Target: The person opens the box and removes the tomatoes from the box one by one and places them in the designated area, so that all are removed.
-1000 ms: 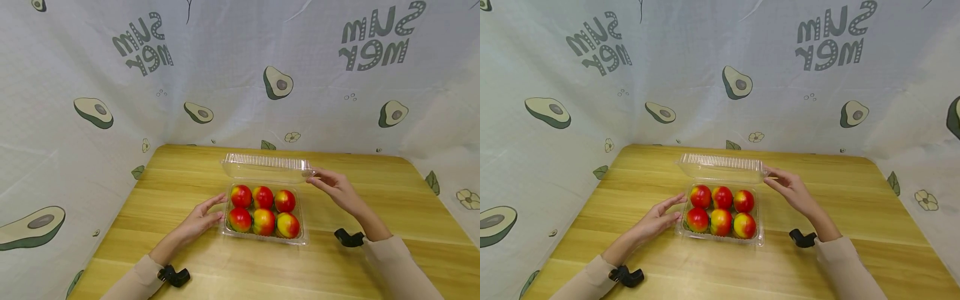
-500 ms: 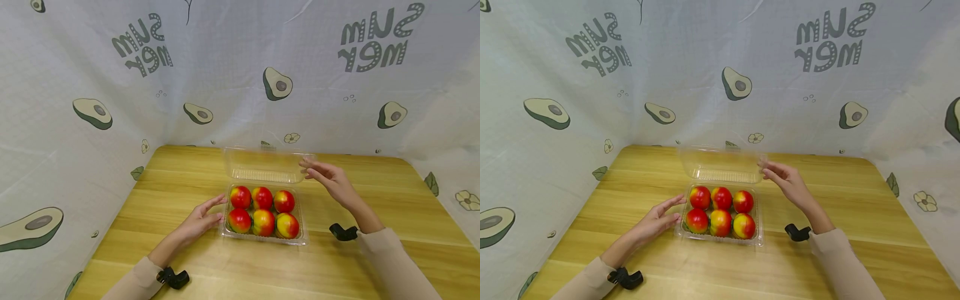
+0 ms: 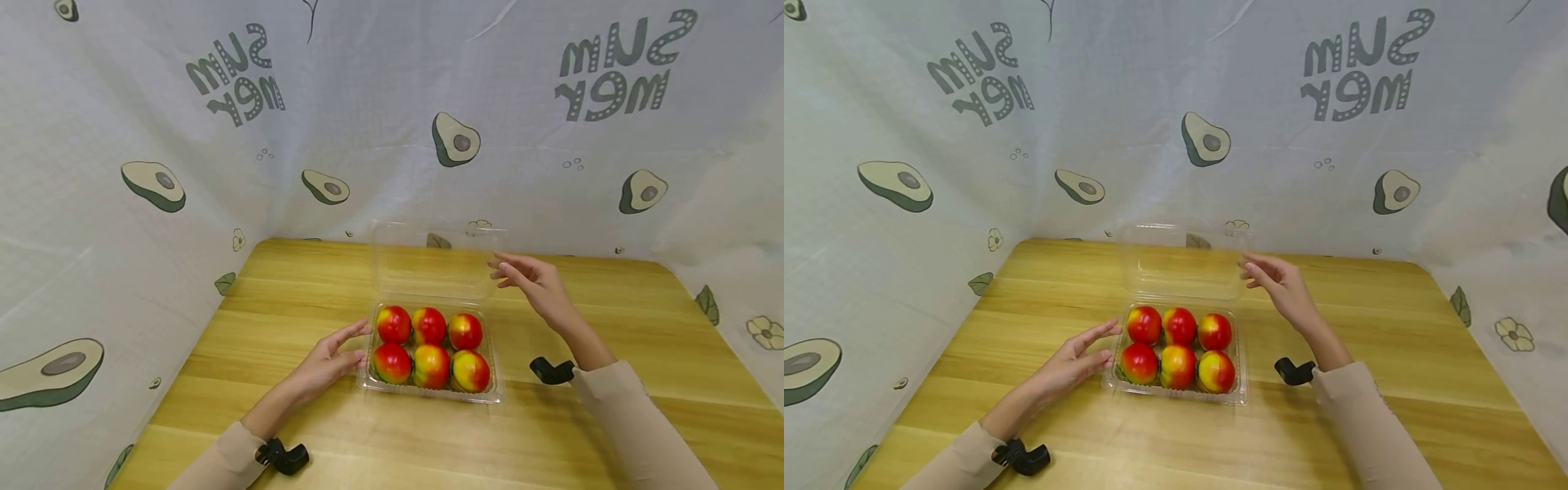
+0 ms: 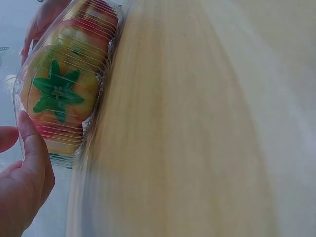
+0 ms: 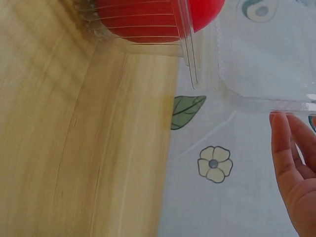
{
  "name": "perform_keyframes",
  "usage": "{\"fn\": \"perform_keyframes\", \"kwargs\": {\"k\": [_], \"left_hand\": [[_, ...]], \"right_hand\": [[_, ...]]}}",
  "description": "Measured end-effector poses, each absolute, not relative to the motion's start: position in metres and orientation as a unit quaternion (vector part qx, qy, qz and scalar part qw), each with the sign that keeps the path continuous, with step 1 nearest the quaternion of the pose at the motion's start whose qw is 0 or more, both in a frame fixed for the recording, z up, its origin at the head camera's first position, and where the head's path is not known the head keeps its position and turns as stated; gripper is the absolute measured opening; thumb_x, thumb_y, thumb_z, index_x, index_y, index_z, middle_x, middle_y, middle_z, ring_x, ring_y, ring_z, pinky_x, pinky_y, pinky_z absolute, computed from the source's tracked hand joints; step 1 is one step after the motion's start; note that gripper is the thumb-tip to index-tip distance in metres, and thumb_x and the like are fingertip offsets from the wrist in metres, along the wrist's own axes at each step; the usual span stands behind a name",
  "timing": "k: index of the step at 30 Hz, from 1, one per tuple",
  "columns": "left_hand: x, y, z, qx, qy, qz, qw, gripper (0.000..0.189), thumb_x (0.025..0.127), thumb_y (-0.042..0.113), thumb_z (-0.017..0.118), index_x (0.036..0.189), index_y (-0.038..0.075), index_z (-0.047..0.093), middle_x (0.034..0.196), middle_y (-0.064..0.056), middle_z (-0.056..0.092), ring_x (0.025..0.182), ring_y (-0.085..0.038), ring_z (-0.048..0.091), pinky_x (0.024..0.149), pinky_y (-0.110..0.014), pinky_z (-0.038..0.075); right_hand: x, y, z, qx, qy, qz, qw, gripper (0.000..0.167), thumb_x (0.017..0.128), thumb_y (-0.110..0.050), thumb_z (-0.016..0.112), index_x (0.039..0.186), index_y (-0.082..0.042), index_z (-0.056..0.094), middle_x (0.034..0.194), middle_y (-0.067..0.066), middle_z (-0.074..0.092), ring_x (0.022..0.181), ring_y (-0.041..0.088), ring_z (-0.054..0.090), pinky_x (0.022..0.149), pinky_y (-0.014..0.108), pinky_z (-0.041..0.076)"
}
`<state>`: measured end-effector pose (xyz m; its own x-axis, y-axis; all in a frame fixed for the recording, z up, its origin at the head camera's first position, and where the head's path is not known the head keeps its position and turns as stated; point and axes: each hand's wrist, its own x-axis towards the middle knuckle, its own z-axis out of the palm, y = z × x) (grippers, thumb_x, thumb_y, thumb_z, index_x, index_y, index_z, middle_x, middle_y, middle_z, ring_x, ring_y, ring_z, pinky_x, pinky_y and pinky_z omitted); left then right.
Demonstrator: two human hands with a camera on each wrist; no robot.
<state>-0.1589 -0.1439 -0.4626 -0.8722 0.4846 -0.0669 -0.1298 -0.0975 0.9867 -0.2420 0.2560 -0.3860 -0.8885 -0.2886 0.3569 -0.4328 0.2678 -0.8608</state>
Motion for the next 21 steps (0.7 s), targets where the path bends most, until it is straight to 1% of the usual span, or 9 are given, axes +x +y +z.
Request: {"fn": "perform_keyframes", "kwargs": {"k": [3, 7, 15, 21], "left_hand": [[-0.159, -0.144, -0.463, 0.143, 0.639, 0.726, 0.21, 0.064, 0.101, 0.0, 0.055, 0.157, 0.003, 0.025, 0.154, -0.024, 0.028, 0.096, -0.014, 0.061, 0.093, -0.028, 0.054], [-0.159, -0.143, -0.463, 0.137, 0.642, 0.724, 0.209, 0.063, 0.101, 0.0, 0.055, 0.157, 0.004, 0.026, 0.154, -0.022, 0.03, 0.097, -0.015, 0.062, 0.093, -0.029, 0.054], [-0.157, -0.143, -0.46, 0.124, 0.644, 0.725, 0.212, 0.063, 0.1, -0.002, 0.055, 0.157, 0.007, 0.03, 0.154, -0.018, 0.032, 0.099, -0.017, 0.062, 0.093, -0.029, 0.054], [-0.157, -0.143, -0.459, 0.12, 0.645, 0.724, 0.212, 0.063, 0.1, -0.001, 0.055, 0.157, 0.008, 0.03, 0.154, -0.018, 0.032, 0.096, -0.016, 0.062, 0.092, -0.028, 0.054]], "right_hand": [[-0.244, 0.256, -0.386, 0.227, -0.788, 0.568, 0.072, 0.033, 0.104, -0.007, 0.053, 0.132, 0.01, 0.057, 0.122, 0.017, 0.067, 0.096, 0.022, 0.069, 0.082, 0.026, 0.058], [-0.248, 0.255, -0.386, 0.226, -0.783, 0.575, 0.078, 0.031, 0.103, -0.005, 0.054, 0.127, 0.015, 0.056, 0.12, 0.019, 0.068, 0.094, 0.021, 0.07, 0.08, 0.029, 0.059], [-0.251, 0.254, -0.385, 0.208, -0.788, 0.575, 0.074, 0.024, 0.101, -0.005, 0.058, 0.117, 0.012, 0.062, 0.116, 0.022, 0.068, 0.092, 0.019, 0.071, 0.08, 0.027, 0.059], [-0.257, 0.253, -0.387, 0.199, -0.78, 0.59, 0.067, 0.027, 0.101, -0.007, 0.058, 0.117, 0.014, 0.061, 0.114, 0.022, 0.067, 0.09, 0.018, 0.071, 0.08, 0.027, 0.059]]}}
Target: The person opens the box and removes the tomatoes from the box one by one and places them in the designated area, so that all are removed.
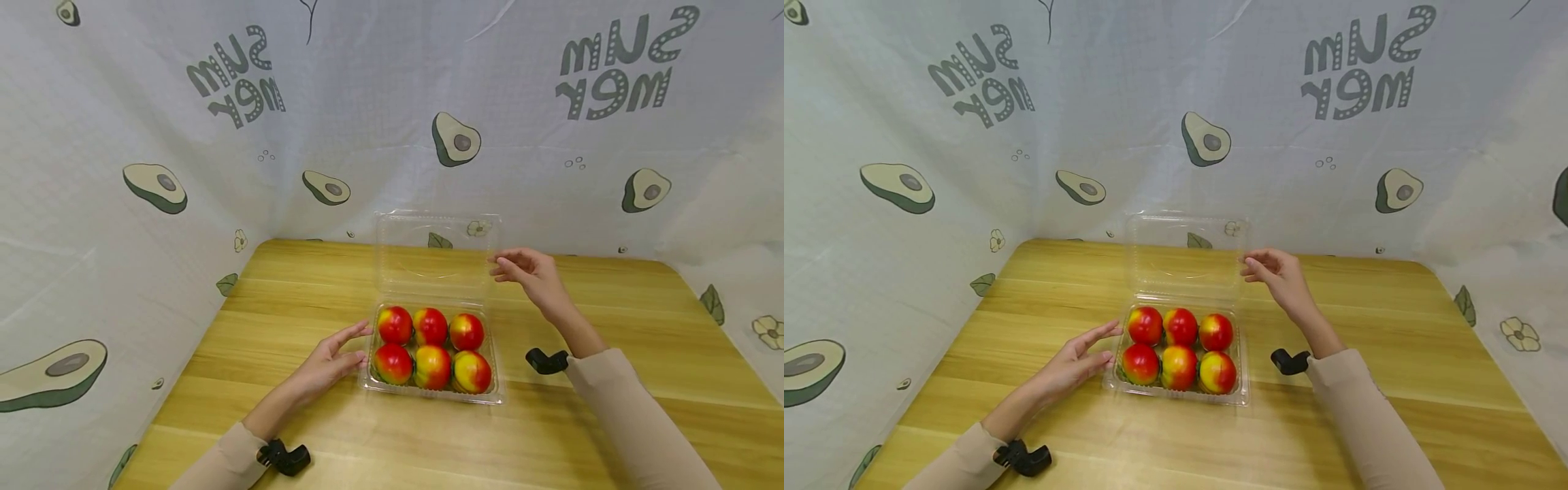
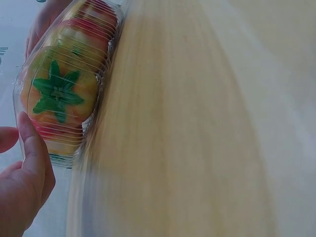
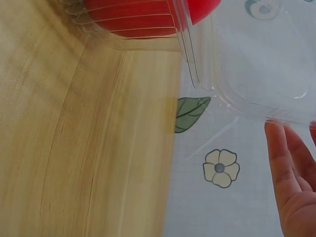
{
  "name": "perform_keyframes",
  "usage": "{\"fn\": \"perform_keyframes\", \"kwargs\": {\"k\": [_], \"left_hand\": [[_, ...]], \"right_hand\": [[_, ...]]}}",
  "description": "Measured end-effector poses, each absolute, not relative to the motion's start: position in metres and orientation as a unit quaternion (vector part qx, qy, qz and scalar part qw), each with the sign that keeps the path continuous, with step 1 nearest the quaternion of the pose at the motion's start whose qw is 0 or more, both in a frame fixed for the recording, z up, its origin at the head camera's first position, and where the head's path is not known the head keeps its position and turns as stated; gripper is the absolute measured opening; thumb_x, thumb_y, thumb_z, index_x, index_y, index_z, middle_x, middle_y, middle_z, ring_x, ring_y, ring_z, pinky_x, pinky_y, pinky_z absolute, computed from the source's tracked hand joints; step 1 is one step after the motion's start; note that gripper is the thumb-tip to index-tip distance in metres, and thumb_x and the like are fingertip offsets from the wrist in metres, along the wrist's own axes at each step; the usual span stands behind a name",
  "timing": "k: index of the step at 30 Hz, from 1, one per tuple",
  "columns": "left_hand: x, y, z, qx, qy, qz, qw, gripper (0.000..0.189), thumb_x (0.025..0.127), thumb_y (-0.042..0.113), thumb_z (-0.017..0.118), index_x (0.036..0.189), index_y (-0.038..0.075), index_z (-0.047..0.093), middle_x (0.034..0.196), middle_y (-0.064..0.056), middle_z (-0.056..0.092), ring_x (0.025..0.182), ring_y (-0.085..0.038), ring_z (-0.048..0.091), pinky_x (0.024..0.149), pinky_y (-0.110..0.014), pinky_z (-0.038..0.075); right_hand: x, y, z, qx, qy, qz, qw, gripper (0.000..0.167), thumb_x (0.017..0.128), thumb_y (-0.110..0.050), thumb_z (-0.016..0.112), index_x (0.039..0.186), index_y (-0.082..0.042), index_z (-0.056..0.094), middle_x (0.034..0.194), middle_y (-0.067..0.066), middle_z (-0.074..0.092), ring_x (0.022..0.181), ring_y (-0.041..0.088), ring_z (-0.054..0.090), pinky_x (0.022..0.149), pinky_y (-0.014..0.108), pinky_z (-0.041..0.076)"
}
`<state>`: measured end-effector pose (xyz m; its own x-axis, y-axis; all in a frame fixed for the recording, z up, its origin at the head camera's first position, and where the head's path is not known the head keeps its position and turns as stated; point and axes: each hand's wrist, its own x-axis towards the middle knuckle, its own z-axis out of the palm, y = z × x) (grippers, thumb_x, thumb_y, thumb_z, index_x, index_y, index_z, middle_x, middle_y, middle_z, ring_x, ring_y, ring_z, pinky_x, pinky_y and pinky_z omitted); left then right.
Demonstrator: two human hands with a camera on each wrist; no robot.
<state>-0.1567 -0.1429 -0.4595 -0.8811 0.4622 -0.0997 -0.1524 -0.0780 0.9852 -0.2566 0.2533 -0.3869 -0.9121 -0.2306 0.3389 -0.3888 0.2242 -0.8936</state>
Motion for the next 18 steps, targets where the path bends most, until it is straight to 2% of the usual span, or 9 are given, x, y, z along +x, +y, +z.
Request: {"fn": "perform_keyframes", "kwargs": {"k": [9, 18], "left_hand": [[-0.158, -0.142, -0.462, 0.131, 0.64, 0.728, 0.208, 0.062, 0.1, -0.002, 0.054, 0.157, 0.004, 0.028, 0.154, -0.023, 0.03, 0.095, -0.014, 0.062, 0.091, -0.027, 0.055], [-0.159, -0.143, -0.462, 0.127, 0.643, 0.725, 0.209, 0.062, 0.101, -0.002, 0.054, 0.156, 0.005, 0.029, 0.154, -0.021, 0.032, 0.099, -0.016, 0.062, 0.092, -0.028, 0.054]], "right_hand": [[-0.265, 0.253, -0.391, 0.173, -0.769, 0.614, 0.051, 0.031, 0.1, -0.007, 0.059, 0.117, 0.019, 0.058, 0.104, 0.021, 0.066, 0.085, 0.017, 0.071, 0.08, 0.03, 0.059], [-0.276, 0.254, -0.399, 0.163, -0.735, 0.657, 0.03, 0.036, 0.099, -0.003, 0.06, 0.118, 0.025, 0.051, 0.096, 0.018, 0.067, 0.08, 0.017, 0.069, 0.077, 0.031, 0.06]]}}
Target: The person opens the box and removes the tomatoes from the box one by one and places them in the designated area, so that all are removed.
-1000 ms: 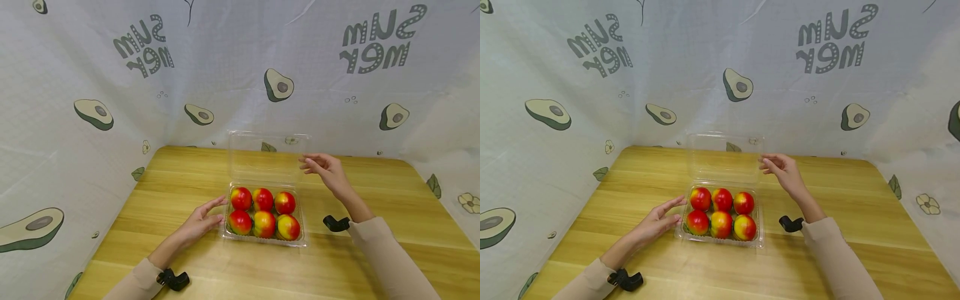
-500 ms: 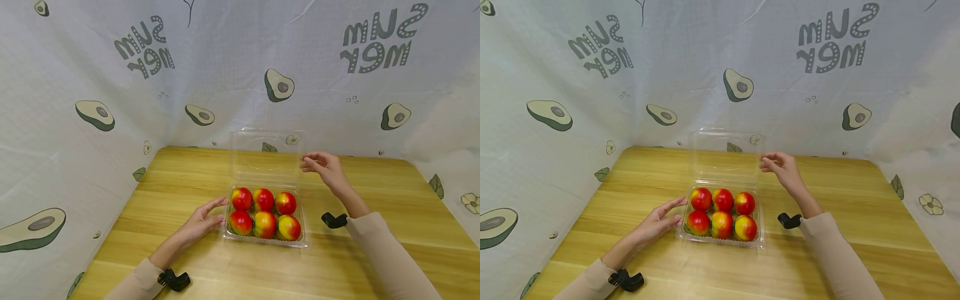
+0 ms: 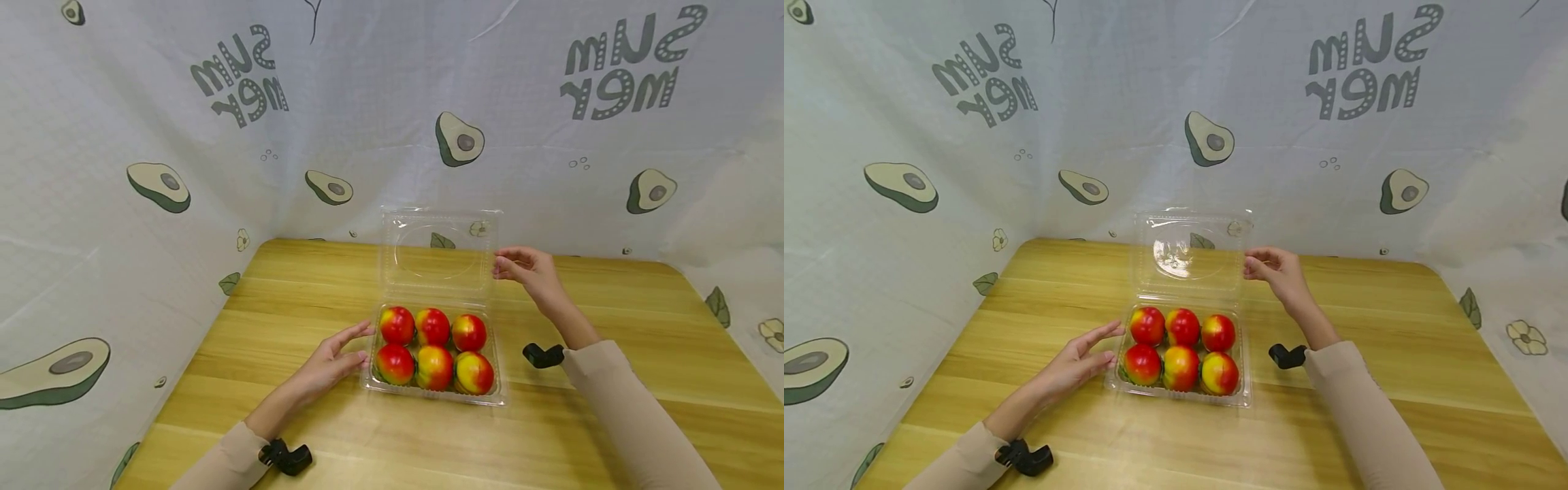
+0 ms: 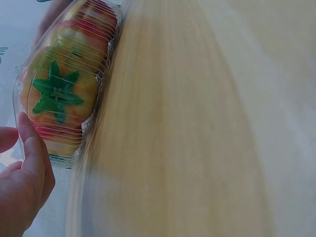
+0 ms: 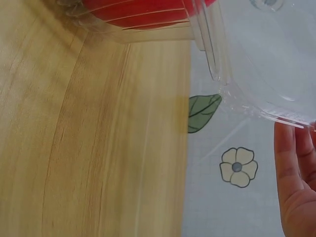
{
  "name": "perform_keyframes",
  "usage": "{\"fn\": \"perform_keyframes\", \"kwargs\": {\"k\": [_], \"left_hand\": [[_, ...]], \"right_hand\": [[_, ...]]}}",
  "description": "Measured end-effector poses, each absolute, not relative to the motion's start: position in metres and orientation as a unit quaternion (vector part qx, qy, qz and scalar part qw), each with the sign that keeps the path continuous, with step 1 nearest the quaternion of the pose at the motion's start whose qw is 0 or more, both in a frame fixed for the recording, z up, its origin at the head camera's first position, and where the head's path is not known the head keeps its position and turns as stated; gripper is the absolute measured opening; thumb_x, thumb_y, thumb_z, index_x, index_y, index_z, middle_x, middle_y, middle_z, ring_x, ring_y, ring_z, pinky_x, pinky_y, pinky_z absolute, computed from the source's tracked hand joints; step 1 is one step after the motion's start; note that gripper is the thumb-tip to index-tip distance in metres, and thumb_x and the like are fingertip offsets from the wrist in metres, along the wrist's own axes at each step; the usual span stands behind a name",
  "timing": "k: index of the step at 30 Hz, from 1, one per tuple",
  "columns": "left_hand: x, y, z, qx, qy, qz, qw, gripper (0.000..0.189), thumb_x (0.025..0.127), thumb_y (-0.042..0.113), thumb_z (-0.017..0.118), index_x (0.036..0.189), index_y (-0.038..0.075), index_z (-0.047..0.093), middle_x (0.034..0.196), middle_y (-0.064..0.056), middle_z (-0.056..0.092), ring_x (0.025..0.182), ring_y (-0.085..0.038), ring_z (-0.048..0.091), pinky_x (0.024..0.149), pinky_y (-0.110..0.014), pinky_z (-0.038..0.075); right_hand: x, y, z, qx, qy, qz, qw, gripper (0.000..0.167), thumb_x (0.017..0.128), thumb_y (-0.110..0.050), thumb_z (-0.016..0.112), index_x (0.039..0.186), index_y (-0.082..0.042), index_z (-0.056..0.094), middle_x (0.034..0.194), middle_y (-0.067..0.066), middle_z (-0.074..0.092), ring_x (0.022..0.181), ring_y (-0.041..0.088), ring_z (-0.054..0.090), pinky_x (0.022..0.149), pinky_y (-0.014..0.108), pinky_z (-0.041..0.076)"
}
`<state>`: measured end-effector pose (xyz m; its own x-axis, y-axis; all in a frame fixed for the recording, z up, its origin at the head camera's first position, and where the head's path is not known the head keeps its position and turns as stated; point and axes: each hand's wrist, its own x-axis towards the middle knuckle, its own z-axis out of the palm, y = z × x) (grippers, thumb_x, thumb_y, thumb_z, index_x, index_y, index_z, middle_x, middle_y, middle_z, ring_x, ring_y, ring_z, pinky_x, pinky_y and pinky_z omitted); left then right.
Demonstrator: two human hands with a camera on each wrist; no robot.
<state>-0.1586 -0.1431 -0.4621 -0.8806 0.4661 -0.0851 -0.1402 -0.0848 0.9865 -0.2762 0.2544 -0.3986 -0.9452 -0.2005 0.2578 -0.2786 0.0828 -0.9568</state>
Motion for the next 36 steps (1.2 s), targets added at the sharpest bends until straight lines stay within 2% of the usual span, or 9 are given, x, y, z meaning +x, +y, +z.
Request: {"fn": "perform_keyframes", "kwargs": {"k": [10, 36], "left_hand": [[-0.1588, -0.143, -0.462, 0.138, 0.646, 0.723, 0.204, 0.062, 0.1, -0.001, 0.055, 0.156, 0.002, 0.027, 0.154, -0.024, 0.03, 0.099, -0.015, 0.062, 0.093, -0.028, 0.054], [-0.1591, -0.1426, -0.4647, 0.137, 0.638, 0.729, 0.204, 0.061, 0.1, -0.004, 0.053, 0.156, 0.001, 0.027, 0.153, -0.024, 0.03, 0.094, -0.013, 0.062, 0.09, -0.026, 0.055]], "right_hand": [[-0.2795, 0.2533, -0.4008, 0.15, -0.713, 0.684, 0.013, 0.036, 0.098, -0.002, 0.061, 0.12, 0.026, 0.05, 0.095, 0.011, 0.07, 0.08, 0.017, 0.069, 0.077, 0.034, 0.06], [-0.2863, 0.2533, -0.4055, 0.136, -0.737, 0.662, 0.001, 0.037, 0.1, -0.004, 0.059, 0.123, 0.024, 0.052, 0.094, 0.013, 0.069, 0.079, 0.016, 0.068, 0.077, 0.035, 0.06]]}}
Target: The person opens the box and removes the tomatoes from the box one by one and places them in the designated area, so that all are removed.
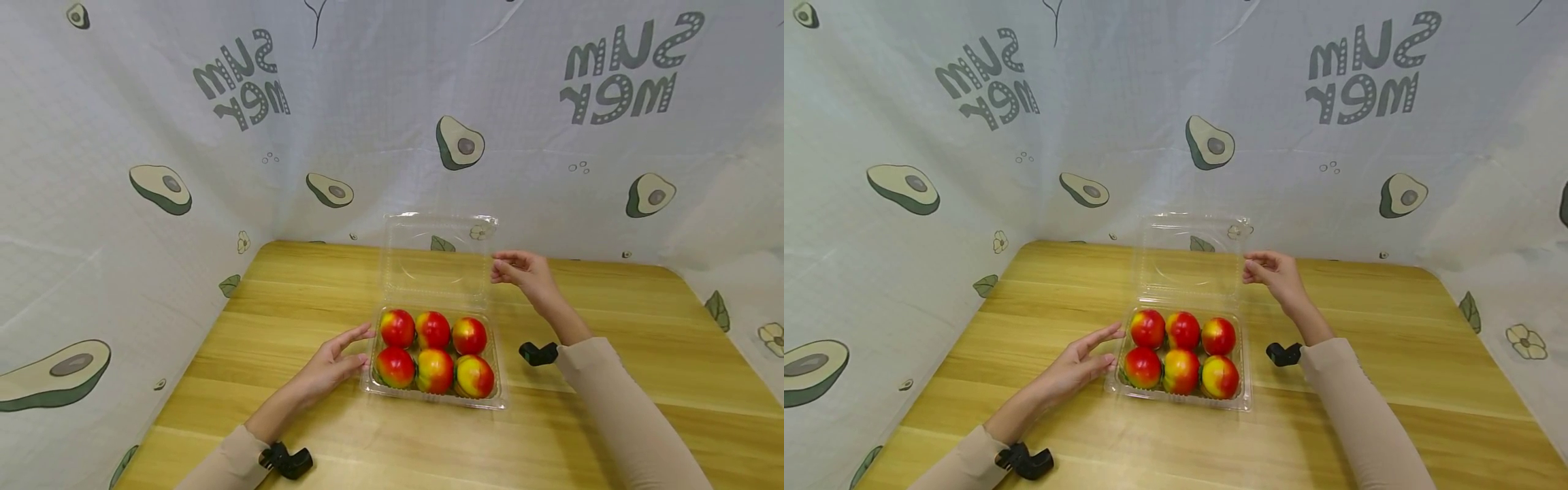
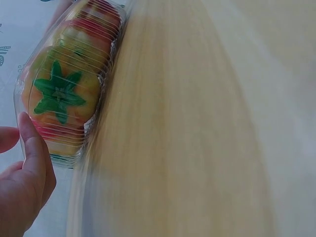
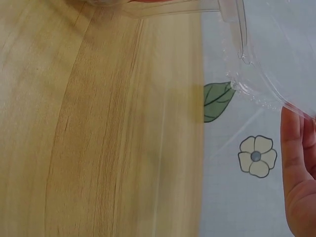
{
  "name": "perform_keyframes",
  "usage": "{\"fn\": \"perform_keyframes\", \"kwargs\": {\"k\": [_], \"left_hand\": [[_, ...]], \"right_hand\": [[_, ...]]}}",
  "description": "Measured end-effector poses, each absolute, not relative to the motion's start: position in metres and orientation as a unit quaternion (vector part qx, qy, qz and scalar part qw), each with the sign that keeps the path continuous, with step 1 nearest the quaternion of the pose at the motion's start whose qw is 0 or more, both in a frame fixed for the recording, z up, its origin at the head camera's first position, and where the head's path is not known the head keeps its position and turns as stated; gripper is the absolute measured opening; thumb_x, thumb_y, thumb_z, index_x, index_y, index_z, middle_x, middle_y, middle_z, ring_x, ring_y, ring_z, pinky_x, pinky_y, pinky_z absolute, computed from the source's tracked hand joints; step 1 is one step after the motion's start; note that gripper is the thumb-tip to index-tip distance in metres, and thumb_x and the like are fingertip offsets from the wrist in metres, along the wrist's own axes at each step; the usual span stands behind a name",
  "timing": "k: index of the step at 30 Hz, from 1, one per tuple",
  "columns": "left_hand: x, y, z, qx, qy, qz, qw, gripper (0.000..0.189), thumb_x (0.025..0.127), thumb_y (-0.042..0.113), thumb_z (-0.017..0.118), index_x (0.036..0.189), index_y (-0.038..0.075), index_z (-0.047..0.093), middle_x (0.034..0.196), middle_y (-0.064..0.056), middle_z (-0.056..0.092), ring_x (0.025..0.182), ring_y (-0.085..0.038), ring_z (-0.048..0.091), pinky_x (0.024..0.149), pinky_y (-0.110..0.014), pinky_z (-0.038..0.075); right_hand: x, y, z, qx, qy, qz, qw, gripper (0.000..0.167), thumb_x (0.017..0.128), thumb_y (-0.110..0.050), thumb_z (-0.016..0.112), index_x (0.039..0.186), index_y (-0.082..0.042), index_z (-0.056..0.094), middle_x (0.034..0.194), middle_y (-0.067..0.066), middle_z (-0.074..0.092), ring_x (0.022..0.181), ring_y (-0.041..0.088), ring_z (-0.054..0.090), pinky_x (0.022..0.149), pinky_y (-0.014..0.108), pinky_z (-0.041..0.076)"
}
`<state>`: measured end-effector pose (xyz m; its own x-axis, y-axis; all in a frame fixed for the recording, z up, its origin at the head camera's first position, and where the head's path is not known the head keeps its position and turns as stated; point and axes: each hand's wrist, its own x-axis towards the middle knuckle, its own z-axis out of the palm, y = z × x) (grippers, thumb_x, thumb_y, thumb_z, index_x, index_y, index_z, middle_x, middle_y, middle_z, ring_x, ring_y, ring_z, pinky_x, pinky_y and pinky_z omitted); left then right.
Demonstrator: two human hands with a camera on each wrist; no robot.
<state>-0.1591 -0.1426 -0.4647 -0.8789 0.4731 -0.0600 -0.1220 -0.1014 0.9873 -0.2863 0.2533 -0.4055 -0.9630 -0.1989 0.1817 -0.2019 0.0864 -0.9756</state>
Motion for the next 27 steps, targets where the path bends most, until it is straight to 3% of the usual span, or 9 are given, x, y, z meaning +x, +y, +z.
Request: {"fn": "perform_keyframes", "kwargs": {"k": [6, 19, 27], "left_hand": [[-0.159, -0.142, -0.464, 0.137, 0.643, 0.726, 0.203, 0.061, 0.1, -0.003, 0.054, 0.156, 0.002, 0.029, 0.153, -0.023, 0.031, 0.096, -0.014, 0.062, 0.091, -0.027, 0.055], [-0.158, -0.142, -0.464, 0.136, 0.643, 0.726, 0.202, 0.061, 0.1, -0.003, 0.053, 0.156, 0.002, 0.028, 0.153, -0.023, 0.031, 0.094, -0.013, 0.061, 0.09, -0.026, 0.055], [-0.158, -0.142, -0.464, 0.133, 0.648, 0.723, 0.199, 0.061, 0.1, -0.002, 0.054, 0.156, 0.003, 0.029, 0.154, -0.023, 0.031, 0.095, -0.014, 0.061, 0.091, -0.026, 0.055]], "right_hand": [[-0.289, 0.253, -0.407, 0.135, -0.725, 0.675, -0.006, 0.039, 0.1, -0.003, 0.058, 0.123, 0.026, 0.048, 0.092, 0.008, 0.069, 0.079, 0.016, 0.067, 0.077, 0.035, 0.06], [-0.295, 0.254, -0.414, 0.117, -0.727, 0.676, -0.023, 0.038, 0.101, -0.003, 0.057, 0.125, 0.025, 0.049, 0.095, 0.016, 0.068, 0.079, 0.015, 0.067, 0.08, 0.037, 0.06], [-0.298, 0.252, -0.416, 0.103, -0.734, 0.67, -0.026, 0.038, 0.101, -0.003, 0.057, 0.125, 0.026, 0.048, 0.093, 0.009, 0.068, 0.079, 0.014, 0.066, 0.077, 0.03, 0.06]]}}
